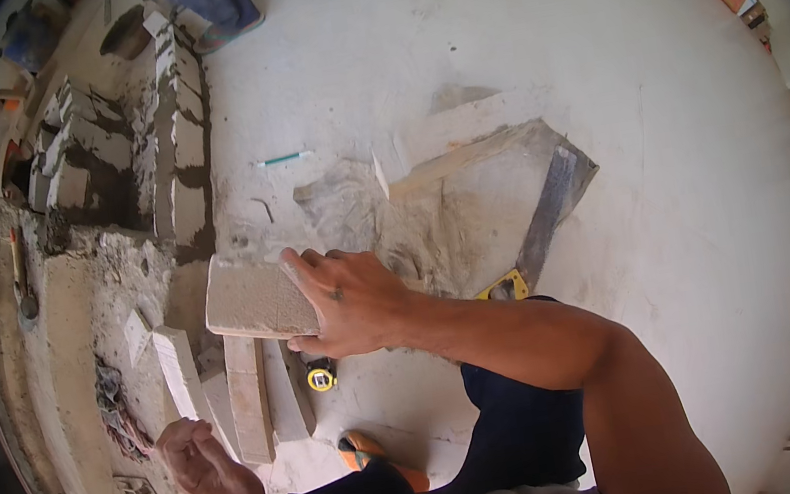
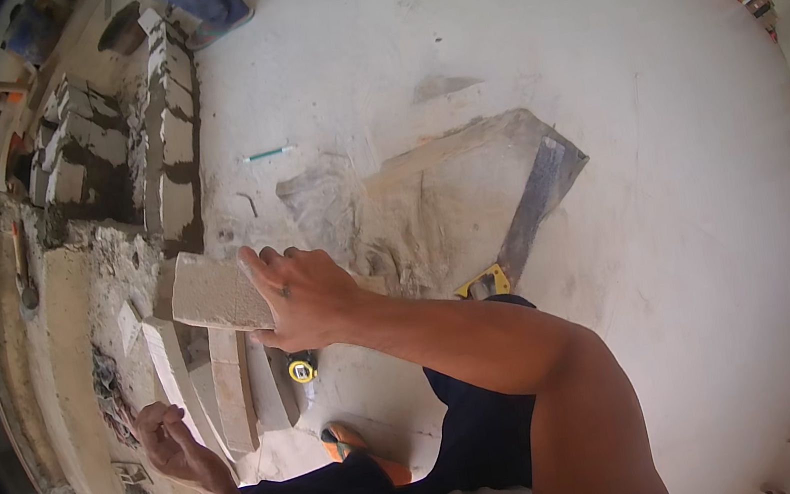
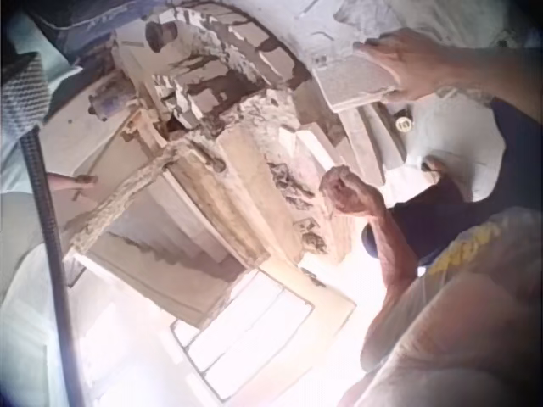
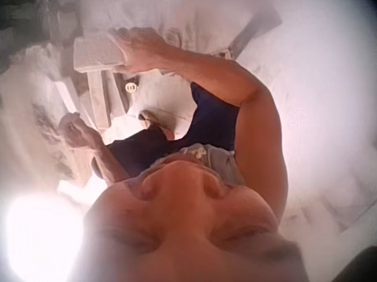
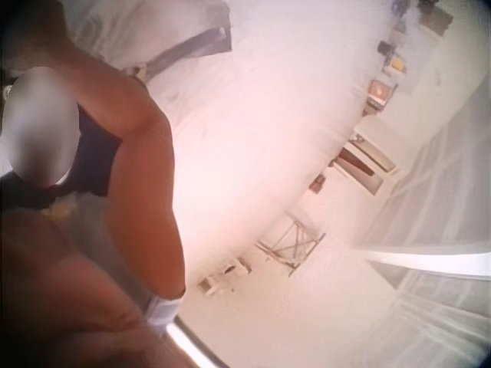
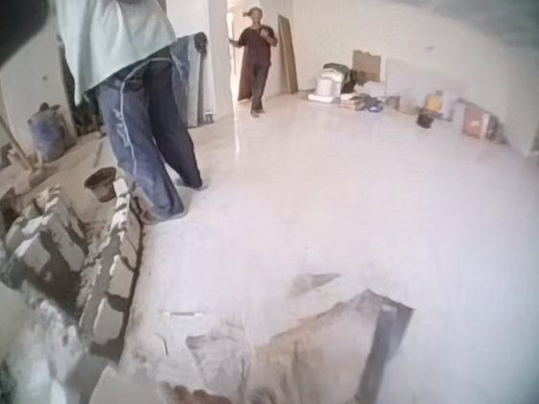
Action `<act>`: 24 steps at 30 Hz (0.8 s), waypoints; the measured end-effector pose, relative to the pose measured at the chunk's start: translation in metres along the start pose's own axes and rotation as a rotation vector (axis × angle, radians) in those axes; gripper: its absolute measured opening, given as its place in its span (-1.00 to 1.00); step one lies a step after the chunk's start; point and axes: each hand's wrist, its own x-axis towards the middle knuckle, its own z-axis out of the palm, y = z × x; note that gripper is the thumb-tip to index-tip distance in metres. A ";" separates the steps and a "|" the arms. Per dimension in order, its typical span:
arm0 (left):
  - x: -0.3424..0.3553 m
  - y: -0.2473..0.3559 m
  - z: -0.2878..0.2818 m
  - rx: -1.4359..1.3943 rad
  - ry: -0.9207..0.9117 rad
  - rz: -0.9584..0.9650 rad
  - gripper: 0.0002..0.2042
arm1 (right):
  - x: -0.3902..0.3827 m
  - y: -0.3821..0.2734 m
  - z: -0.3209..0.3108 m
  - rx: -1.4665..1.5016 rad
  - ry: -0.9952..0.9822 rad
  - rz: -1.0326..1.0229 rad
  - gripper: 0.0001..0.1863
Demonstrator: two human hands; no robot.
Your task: The person measures a brick using a tape measure and cuts into it with a hand saw.
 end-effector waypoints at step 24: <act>-0.098 0.189 -0.222 0.219 -0.310 -0.811 -0.87 | -0.168 -0.137 -0.267 -0.271 -0.112 0.621 -0.01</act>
